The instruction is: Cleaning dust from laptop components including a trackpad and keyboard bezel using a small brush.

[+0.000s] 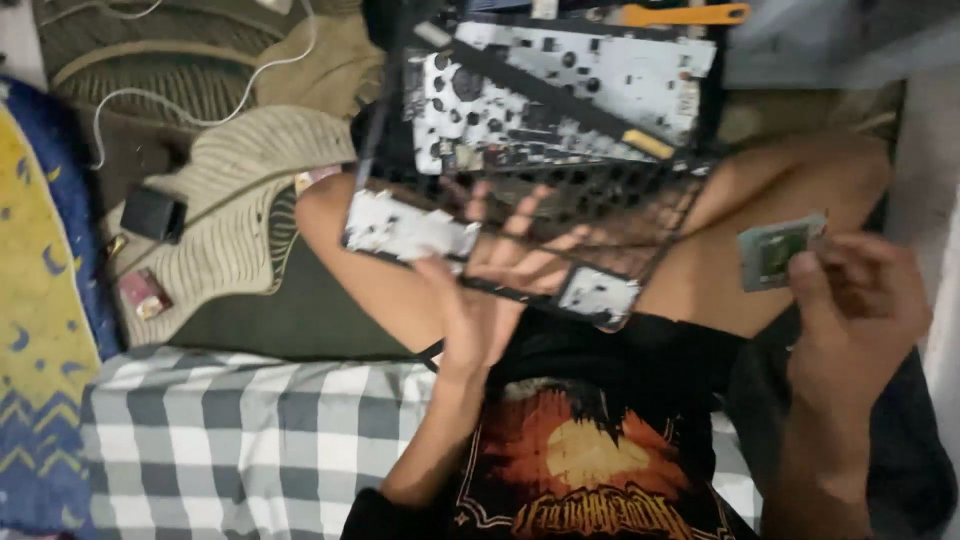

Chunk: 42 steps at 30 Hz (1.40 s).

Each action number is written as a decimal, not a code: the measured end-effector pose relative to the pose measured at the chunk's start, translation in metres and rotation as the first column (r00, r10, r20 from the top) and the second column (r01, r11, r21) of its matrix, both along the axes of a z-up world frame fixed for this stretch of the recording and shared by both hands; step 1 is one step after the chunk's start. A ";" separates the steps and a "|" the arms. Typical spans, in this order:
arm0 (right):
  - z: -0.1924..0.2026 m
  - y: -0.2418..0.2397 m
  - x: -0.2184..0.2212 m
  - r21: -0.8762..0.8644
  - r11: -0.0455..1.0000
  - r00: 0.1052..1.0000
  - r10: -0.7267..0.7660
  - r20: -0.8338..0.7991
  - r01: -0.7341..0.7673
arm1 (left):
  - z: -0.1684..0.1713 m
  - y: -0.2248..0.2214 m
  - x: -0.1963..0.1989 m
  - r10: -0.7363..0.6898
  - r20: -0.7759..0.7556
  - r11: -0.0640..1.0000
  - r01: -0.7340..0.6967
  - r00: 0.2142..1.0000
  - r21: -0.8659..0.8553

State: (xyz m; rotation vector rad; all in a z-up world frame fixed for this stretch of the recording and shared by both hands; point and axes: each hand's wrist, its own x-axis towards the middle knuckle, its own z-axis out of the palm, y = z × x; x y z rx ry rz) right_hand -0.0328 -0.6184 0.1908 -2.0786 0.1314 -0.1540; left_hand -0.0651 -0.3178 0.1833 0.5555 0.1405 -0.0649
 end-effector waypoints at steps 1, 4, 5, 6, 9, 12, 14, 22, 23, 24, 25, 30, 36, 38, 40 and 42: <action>0.020 0.012 -0.003 -0.123 0.990 0.997 0.071 0.043 -0.066 | 0.007 -0.006 0.005 -0.051 0.010 0.999 0.051 0.999 0.018; 0.040 0.058 0.004 -0.053 0.944 0.941 0.329 0.083 -0.325 | 0.005 -0.017 0.010 -0.092 0.095 0.996 0.093 0.991 0.000; 0.039 0.068 0.007 -0.054 0.942 0.938 0.336 0.083 -0.332 | 0.007 -0.019 0.010 -0.085 0.096 0.996 0.085 0.992 -0.002; 0.037 0.078 0.010 -0.004 0.931 0.924 0.362 0.127 -0.364 | 0.009 -0.020 0.011 -0.099 0.071 0.995 0.099 0.993 0.008; 0.047 0.102 0.019 -0.002 0.904 0.894 0.423 0.147 -0.427 | -0.003 -0.023 0.008 -0.121 0.032 0.992 0.119 0.992 0.045; 0.057 0.114 0.021 -0.088 0.887 0.881 0.461 0.105 -0.454 | 0.005 -0.025 0.010 -0.073 0.024 0.996 0.072 0.997 0.045; 0.061 0.119 0.021 -0.129 0.882 0.881 0.465 0.085 -0.453 | 0.003 -0.025 0.009 -0.013 0.025 1.000 0.013 1.000 0.013; 0.058 0.128 0.023 0.016 0.849 0.849 0.528 -0.019 -0.528 | -0.012 -0.028 0.004 -0.120 0.066 0.990 0.115 0.991 0.077; 0.058 0.127 0.024 0.015 0.850 0.849 0.527 -0.018 -0.527 | -0.011 -0.029 0.005 -0.121 0.068 0.990 0.116 0.990 0.077; 0.057 0.127 0.024 -0.028 0.829 0.829 0.559 0.008 -0.558 | -0.010 -0.029 0.006 -0.113 0.064 0.991 0.107 0.992 0.085; 0.057 0.126 0.024 -0.071 0.807 0.807 0.590 0.032 -0.587 | -0.008 -0.030 0.006 -0.104 0.060 0.991 0.099 0.993 0.092; 0.057 0.135 0.025 -0.249 0.812 0.789 0.577 0.212 -0.527 | 0.003 -0.029 0.010 -0.055 0.042 0.994 0.050 0.998 0.101; 0.050 0.138 0.030 -0.501 0.736 0.658 0.658 0.367 -0.456 | -0.006 -0.034 0.004 -0.023 -0.068 0.994 0.030 0.997 0.102; 0.047 0.138 0.031 -0.629 0.672 0.576 0.711 0.403 -0.390 | 0.006 -0.034 0.008 0.032 0.015 0.998 -0.033 0.999 0.051; 0.038 0.136 0.029 -0.581 0.725 0.616 0.659 0.431 -0.369 | 0.001 -0.035 0.008 0.039 0.024 0.994 -0.041 0.999 0.102; 0.041 0.138 0.026 -0.519 0.776 0.683 0.597 0.421 -0.358 | -0.008 -0.036 0.004 0.063 -0.016 0.994 -0.061 0.998 0.090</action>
